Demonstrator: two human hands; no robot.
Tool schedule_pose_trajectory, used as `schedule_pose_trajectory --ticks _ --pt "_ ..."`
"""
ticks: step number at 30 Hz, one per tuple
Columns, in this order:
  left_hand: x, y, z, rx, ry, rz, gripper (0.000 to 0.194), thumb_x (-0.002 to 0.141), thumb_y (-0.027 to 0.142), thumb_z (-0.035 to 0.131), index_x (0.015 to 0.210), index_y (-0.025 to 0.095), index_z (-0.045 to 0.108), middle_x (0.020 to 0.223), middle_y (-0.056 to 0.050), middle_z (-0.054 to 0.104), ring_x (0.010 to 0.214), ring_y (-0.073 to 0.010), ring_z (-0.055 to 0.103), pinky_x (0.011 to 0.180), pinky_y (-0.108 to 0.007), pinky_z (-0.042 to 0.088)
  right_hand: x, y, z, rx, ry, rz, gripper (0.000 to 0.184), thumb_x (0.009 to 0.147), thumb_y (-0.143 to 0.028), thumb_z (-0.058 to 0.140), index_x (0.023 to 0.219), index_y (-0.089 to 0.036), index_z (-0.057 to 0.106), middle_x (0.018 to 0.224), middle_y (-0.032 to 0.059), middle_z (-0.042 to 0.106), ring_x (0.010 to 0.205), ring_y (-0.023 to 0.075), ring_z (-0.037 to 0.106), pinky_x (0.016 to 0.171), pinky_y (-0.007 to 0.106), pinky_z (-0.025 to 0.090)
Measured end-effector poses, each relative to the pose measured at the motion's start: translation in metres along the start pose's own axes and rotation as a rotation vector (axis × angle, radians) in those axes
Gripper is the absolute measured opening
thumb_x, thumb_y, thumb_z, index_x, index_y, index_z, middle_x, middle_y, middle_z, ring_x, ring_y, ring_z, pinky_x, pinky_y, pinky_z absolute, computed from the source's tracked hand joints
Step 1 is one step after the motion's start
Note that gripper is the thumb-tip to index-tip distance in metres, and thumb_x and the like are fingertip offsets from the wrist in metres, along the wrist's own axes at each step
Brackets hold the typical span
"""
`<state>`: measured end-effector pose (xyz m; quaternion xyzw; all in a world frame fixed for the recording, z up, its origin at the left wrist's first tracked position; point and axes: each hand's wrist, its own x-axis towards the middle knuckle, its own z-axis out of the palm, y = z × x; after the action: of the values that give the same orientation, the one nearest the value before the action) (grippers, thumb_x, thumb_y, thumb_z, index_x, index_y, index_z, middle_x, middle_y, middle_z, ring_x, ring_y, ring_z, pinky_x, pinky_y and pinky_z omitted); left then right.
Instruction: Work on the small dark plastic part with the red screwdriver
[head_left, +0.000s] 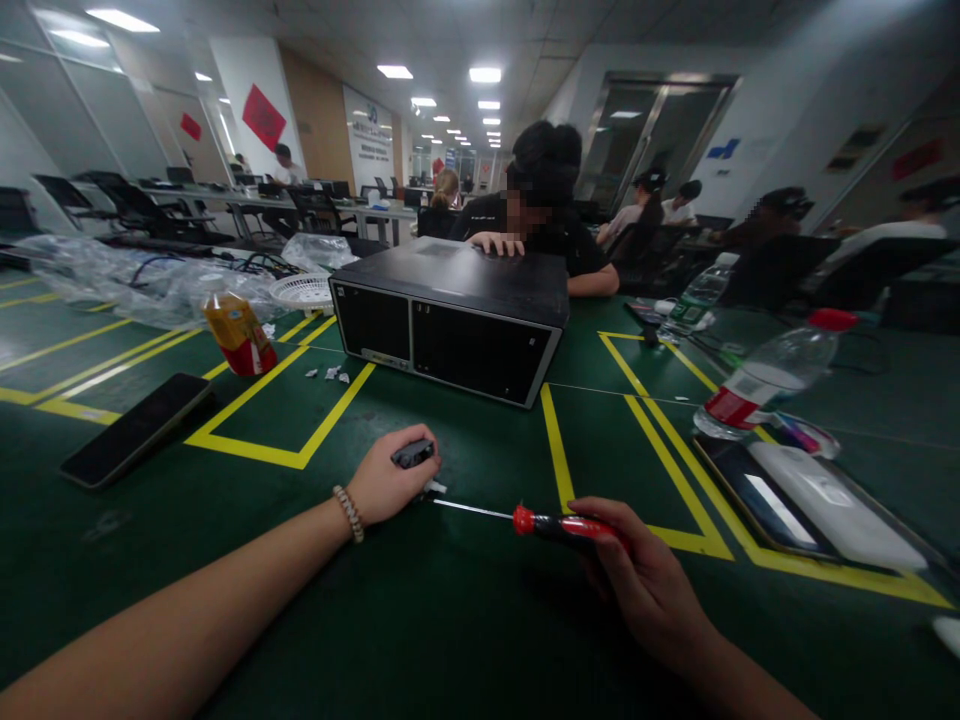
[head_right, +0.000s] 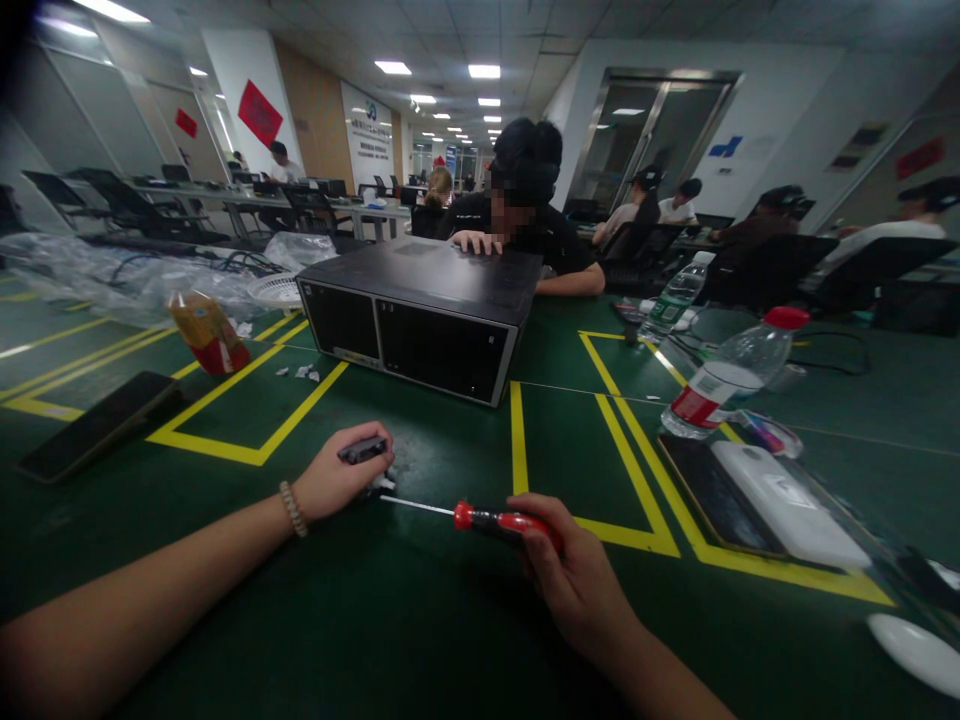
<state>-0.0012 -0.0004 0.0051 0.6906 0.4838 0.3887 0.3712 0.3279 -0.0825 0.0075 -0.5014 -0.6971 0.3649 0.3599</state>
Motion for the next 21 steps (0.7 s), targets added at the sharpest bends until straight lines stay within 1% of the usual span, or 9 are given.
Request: schedule_pose_trajectory --ticks 2,3,6,8,9,12,16,19,21 --pt "0.000 0.001 0.000 -0.004 -0.004 -0.002 0.004 0.086 0.024 0.065 0.085 0.020 0.065 0.078 0.001 0.066 0.070 -0.0176 0.062 0.065 -0.027 0.047 -0.001 -0.003 -0.001 -0.004 -0.040 -0.016 0.040 0.106 -0.056 0.040 0.123 -0.025 0.059 0.072 0.0007 0.063 0.054 0.0174 0.060 0.047 0.027 0.049" --pt "0.000 0.001 -0.001 -0.004 -0.006 -0.004 0.005 0.086 0.024 0.065 0.085 0.020 0.065 0.078 0.000 0.066 0.070 -0.0178 0.062 0.065 -0.027 0.047 -0.002 -0.005 -0.002 -0.022 -0.070 -0.027 0.037 0.105 -0.053 0.044 0.125 -0.026 0.057 0.074 0.0009 0.063 0.055 0.0179 0.061 0.048 0.028 0.049" --pt "0.000 0.002 -0.001 -0.005 -0.014 -0.010 0.005 0.086 0.025 0.065 0.085 0.020 0.064 0.079 0.000 0.066 0.071 -0.0185 0.063 0.066 -0.028 0.048 -0.003 -0.013 -0.003 -0.089 -0.025 -0.059 0.035 0.098 -0.041 0.055 0.130 -0.026 0.051 0.091 0.0060 0.068 0.066 0.0209 0.065 0.057 0.034 0.053" --pt "0.000 0.001 -0.001 -0.006 -0.017 -0.017 0.005 0.086 0.025 0.065 0.085 0.020 0.064 0.079 0.000 0.066 0.072 -0.0187 0.063 0.066 -0.028 0.048 -0.004 -0.018 -0.003 -0.128 0.012 -0.072 0.034 0.094 -0.033 0.058 0.126 -0.026 0.050 0.099 0.0083 0.068 0.074 0.0232 0.067 0.065 0.038 0.055" --pt "0.000 0.000 -0.001 -0.005 -0.014 -0.017 0.005 0.086 0.025 0.065 0.085 0.020 0.064 0.079 0.000 0.066 0.071 -0.0186 0.063 0.066 -0.028 0.048 -0.004 -0.019 -0.002 -0.141 0.023 -0.074 0.032 0.093 -0.031 0.059 0.124 -0.026 0.051 0.099 0.0086 0.067 0.076 0.0239 0.067 0.067 0.039 0.055" --pt "0.000 -0.001 0.000 -0.009 0.001 -0.005 0.005 0.085 0.024 0.065 0.083 0.020 0.064 0.077 0.001 0.065 0.071 -0.0184 0.062 0.066 -0.028 0.047 -0.004 -0.019 0.000 -0.152 0.027 -0.048 0.027 0.095 -0.036 0.060 0.119 -0.025 0.053 0.093 0.0079 0.068 0.074 0.0239 0.067 0.064 0.038 0.055" --pt "0.000 0.000 0.001 -0.026 0.005 -0.006 0.005 0.085 0.024 0.065 0.083 0.020 0.064 0.077 0.001 0.065 0.071 -0.0182 0.062 0.066 -0.027 0.048 -0.003 -0.011 -0.001 -0.145 0.013 -0.006 0.032 0.097 -0.050 0.058 0.116 -0.024 0.055 0.083 0.0058 0.069 0.067 0.0230 0.067 0.053 0.032 0.052" --pt "0.000 0.002 0.000 -0.020 0.003 -0.006 0.005 0.085 0.024 0.065 0.083 0.020 0.064 0.077 0.000 0.065 0.070 -0.0181 0.062 0.065 -0.028 0.048 0.001 -0.007 -0.004 -0.192 -0.023 -0.067 0.033 0.099 -0.055 0.055 0.104 -0.024 0.062 0.072 0.0029 0.068 0.059 0.0206 0.064 0.049 0.031 0.049" --pt "0.000 0.002 -0.001 -0.013 -0.001 -0.007 0.005 0.085 0.024 0.065 0.084 0.019 0.065 0.078 0.000 0.066 0.070 -0.0183 0.063 0.066 -0.028 0.048 0.003 -0.006 -0.006 -0.236 -0.050 -0.114 0.035 0.099 -0.056 0.052 0.094 -0.024 0.065 0.067 0.0018 0.067 0.055 0.0193 0.063 0.050 0.030 0.048"
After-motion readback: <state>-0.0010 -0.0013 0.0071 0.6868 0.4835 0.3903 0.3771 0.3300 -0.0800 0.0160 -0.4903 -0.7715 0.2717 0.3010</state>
